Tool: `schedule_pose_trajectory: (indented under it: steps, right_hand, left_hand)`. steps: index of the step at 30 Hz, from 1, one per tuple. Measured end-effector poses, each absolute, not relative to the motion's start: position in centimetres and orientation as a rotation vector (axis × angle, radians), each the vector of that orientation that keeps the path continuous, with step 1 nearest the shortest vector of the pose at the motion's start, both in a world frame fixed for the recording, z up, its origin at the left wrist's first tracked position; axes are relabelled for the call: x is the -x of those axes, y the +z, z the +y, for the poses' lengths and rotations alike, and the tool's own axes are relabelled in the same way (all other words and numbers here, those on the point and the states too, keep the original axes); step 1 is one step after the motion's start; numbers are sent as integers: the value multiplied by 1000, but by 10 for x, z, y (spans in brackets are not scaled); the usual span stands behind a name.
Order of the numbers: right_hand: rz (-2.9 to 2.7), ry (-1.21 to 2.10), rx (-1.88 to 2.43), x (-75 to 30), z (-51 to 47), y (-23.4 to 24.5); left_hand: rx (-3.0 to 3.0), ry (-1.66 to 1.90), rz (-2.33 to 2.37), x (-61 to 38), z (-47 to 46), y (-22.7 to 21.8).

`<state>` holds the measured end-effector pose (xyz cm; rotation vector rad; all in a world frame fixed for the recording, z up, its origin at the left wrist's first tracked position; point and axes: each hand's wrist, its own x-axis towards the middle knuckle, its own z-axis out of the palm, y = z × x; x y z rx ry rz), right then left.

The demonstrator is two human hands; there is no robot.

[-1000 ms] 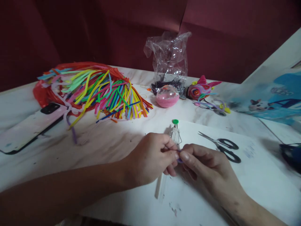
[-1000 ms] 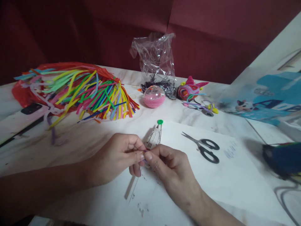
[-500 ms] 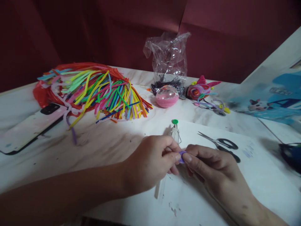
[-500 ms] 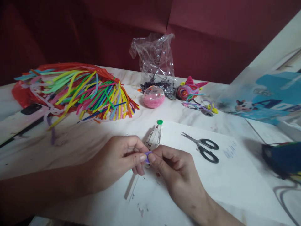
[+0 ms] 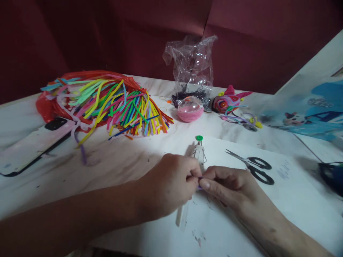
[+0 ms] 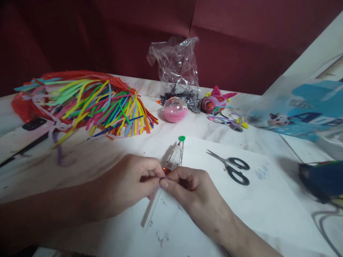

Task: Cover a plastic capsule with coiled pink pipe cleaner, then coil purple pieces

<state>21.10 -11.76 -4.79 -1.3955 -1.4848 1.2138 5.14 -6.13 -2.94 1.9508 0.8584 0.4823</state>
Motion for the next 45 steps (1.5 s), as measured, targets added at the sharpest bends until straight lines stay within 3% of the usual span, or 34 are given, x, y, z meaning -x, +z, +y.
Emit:
schedule_pose_trajectory:
  steps: [4, 11, 17, 30, 45]
  right_hand:
    - [-1622, 1263, 1357, -215, -121, -43]
    - [-1253, 1116, 1215, -207, -127, -53]
    - [-1169, 1008, 1223, -202, -124, -62]
    - [-1414, 1379, 1261, -214, -122, -46]
    - [-1029, 1474, 983, -211, -123, -57]
  left_hand:
    - [-1926, 358, 820, -50, -62, -26]
    - [-1345, 588, 743, -58, -65, -23]
    - [-1274, 661, 781, -62, -67, -28]
    - [-1332, 326, 797, -52, -54, -16]
    - [-1249, 603, 627, -57, -61, -27]
